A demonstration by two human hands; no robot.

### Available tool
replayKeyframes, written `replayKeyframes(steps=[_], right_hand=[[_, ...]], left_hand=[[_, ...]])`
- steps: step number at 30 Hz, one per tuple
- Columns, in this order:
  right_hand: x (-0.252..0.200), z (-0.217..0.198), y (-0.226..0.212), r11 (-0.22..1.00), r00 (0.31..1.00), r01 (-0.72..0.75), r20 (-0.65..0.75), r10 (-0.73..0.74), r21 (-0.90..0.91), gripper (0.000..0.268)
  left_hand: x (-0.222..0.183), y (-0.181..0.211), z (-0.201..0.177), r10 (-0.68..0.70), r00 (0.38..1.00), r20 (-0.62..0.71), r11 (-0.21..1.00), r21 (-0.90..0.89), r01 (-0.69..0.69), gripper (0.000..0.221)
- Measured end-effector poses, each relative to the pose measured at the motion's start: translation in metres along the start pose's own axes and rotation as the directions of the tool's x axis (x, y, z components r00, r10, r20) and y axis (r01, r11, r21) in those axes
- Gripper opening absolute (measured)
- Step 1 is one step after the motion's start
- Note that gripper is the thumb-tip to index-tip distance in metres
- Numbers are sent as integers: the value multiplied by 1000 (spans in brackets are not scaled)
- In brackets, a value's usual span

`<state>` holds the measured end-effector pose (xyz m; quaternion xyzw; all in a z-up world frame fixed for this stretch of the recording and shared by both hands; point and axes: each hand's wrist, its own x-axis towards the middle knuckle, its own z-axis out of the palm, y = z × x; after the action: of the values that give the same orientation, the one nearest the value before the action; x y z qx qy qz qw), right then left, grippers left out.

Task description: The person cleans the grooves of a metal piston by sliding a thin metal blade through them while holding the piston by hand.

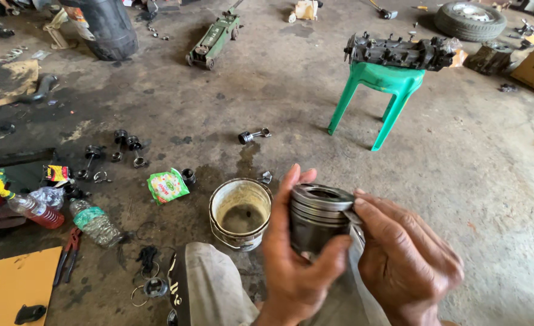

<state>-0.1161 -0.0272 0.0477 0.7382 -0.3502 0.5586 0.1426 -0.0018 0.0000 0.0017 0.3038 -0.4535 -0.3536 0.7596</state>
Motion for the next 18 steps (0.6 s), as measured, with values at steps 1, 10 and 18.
replayKeyframes(steps=[1, 10, 18], right_hand=[[1, -1, -2, 999, 1000, 27, -2, -27, -20, 14], [2, -1, -4, 999, 1000, -31, 2, 31, 16, 11], [-25, 11, 11, 790, 910, -409, 137, 392, 457, 6]], left_hand=[[-1, 0, 1, 69, 998, 11, 986, 154, -69, 91], [1, 9, -7, 223, 968, 119, 910, 331, -250, 90], [2, 2, -2, -52, 997, -65, 968, -248, 34, 99]])
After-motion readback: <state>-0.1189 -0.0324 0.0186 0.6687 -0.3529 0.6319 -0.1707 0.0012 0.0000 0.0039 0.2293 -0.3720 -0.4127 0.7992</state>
